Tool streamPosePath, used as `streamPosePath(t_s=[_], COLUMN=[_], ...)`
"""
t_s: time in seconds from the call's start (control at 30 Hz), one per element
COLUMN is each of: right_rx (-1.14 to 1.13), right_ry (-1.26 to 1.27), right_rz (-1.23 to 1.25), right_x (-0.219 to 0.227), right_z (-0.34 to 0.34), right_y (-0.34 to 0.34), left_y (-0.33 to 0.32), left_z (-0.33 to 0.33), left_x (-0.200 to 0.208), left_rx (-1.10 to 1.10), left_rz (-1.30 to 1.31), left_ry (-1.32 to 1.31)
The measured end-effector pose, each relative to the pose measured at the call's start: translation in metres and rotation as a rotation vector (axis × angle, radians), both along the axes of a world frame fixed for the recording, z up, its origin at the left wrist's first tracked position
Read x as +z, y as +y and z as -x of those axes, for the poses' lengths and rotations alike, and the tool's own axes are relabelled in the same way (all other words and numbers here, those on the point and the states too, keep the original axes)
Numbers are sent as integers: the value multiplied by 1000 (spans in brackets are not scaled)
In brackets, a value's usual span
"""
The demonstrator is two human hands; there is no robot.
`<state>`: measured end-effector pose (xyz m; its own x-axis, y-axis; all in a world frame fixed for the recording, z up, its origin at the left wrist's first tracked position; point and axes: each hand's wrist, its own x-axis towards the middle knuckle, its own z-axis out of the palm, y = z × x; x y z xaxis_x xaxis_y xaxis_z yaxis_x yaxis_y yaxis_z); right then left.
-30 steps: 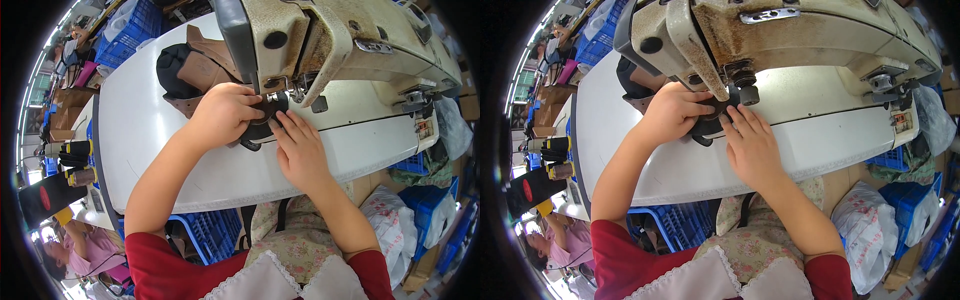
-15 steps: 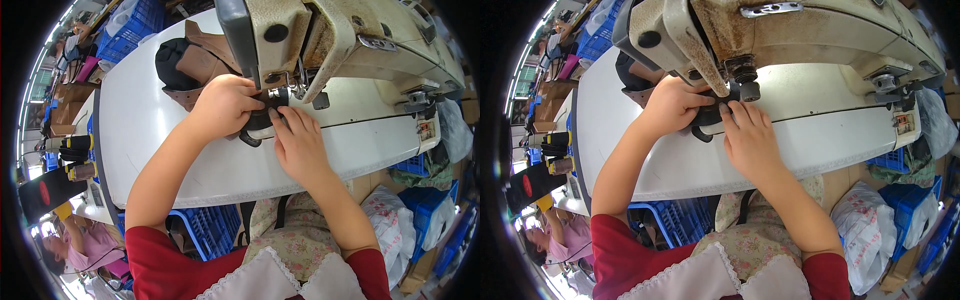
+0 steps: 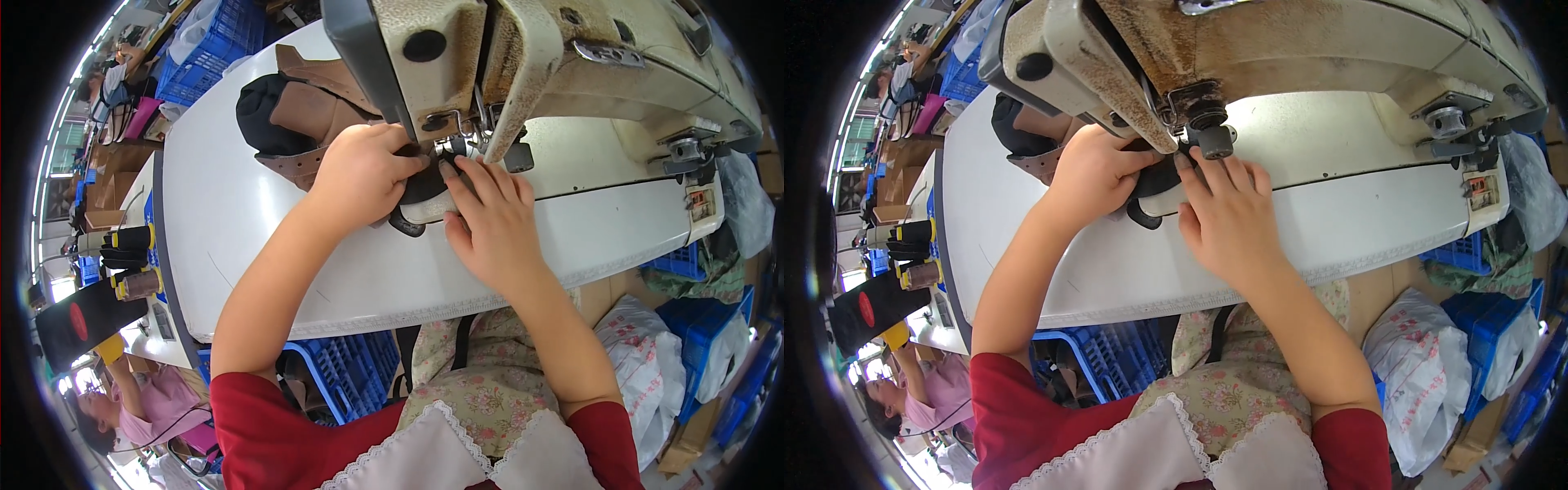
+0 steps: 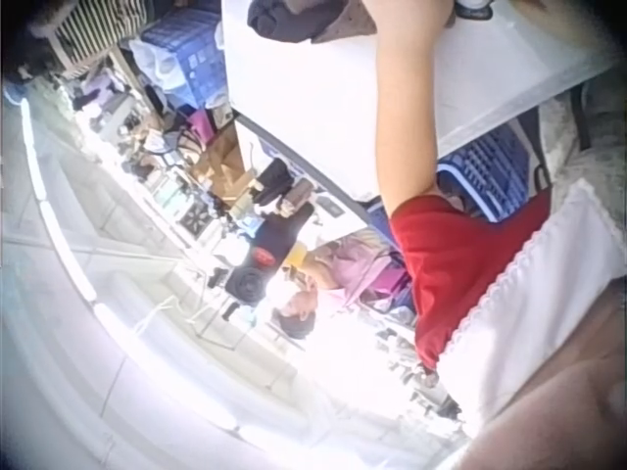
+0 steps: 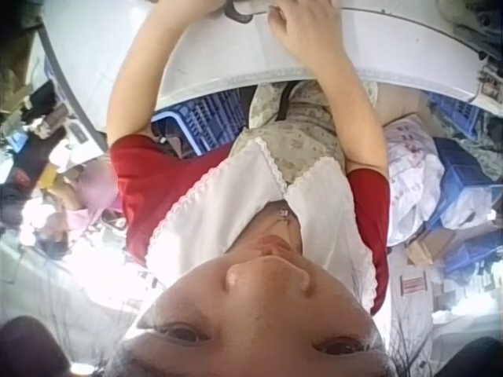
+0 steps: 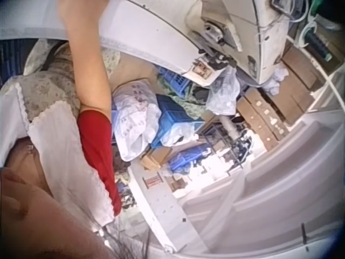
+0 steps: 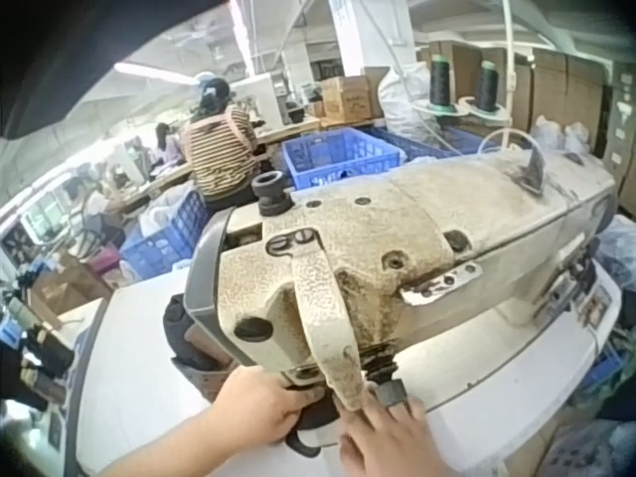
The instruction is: Stitching leather components of a shoe upper using an industrial sewing machine and trimming thread with snips.
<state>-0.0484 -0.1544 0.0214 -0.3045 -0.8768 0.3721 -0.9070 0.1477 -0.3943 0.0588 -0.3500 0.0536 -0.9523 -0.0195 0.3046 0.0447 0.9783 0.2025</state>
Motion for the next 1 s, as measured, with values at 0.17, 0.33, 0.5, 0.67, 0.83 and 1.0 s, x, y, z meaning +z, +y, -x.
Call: streamPosePath(t_s=[0.17, 0.33, 0.5, 0.67, 0.83, 1.0], right_rx=[-10, 6, 3, -10, -9, -23], right_ry=[28, 27, 44, 53, 66, 5], right_rz=[22, -48, -9, 38, 56, 50], right_x=[1, 6, 2, 0, -3, -6], right_z=[2, 4, 2, 8, 10, 10], right_y=[2, 4, 3, 3, 0, 0], left_y=[1, 0, 4, 14, 18, 24], left_z=[-1, -3, -6, -6, -7, -5], left_x=[2, 6, 9, 5, 3, -2], left_rx=[20, 29, -13, 27, 90, 121], left_rz=[-26, -97, 30, 67, 128, 183], left_ry=[-10, -68, 14, -27, -52, -45])
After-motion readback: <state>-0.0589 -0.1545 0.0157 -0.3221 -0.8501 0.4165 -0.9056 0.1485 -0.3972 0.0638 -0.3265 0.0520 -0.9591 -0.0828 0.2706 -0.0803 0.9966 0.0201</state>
